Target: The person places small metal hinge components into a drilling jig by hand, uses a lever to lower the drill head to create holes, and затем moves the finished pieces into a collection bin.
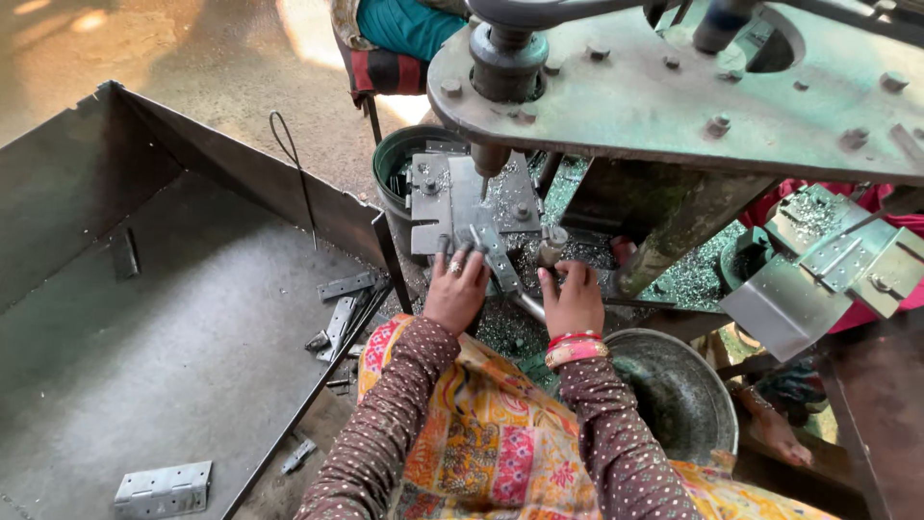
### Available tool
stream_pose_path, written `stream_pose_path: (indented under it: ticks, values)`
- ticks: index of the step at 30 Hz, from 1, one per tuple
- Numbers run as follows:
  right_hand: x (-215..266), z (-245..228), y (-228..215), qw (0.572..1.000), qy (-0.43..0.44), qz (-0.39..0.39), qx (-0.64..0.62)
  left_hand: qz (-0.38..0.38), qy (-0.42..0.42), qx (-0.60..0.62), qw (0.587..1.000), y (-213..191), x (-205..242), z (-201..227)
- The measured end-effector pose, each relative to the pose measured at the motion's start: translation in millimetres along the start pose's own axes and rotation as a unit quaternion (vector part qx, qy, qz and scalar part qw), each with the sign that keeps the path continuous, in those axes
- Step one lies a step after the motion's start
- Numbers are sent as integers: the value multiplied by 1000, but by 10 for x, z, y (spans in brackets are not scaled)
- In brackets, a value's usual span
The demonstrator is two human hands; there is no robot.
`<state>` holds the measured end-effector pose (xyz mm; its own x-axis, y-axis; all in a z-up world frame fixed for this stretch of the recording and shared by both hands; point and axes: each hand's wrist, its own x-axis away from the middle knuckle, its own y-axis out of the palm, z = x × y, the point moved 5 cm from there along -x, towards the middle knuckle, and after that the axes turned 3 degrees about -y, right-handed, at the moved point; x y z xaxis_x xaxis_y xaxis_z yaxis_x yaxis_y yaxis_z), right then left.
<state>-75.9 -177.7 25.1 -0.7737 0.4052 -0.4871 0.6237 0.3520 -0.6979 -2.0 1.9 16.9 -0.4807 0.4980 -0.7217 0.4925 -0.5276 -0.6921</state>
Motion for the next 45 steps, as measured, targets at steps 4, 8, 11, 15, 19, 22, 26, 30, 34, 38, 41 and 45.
stream_pose_path:
  ticks: [4, 8, 11, 15, 19, 22, 26, 30, 34, 38, 41, 45]
  values:
    - [-51, -99, -63, 996, -41, 43, 67, -51, -44, 119, 991, 127, -279, -149]
    - [-27, -122, -74, 993, -50, 45, 95, 5, -108, -9, 994, 207, -591, -275]
    - [50, -132, -64, 991, -77, 38, 103, -137, -95, -136, 977, 371, -584, -261]
    - [-57, -145, -50, 989, -94, 39, 108, -341, -239, -13, 909, 493, -425, -509]
    - [58, -145, -27, 991, -69, -5, 119, -227, -221, -138, 938, 320, -189, -549]
    - [-47, -179, 17, 987, -62, -49, 138, -187, -176, -112, 960, 381, -232, -359]
    - [9, 44, 303, 937, 34, -278, 208, -302, -195, -61, 931, 617, -331, -269]
    - [305, 387, 554, 902, 49, -382, 193, -349, -231, -3, 908, 626, -416, -410]
    - [797, 715, 753, 884, 99, -434, 144, -179, -167, -20, 970, 344, -409, -420]
    - [544, 745, 803, 869, 91, -455, 169, -233, -182, 10, 955, 323, -234, -213]
    - [100, 510, 765, 824, 69, -507, 243, -238, -195, 6, 952, 336, -218, -69]
    - [-111, 186, 632, 796, 82, -540, 263, -220, -210, -30, 952, 481, -275, -152]
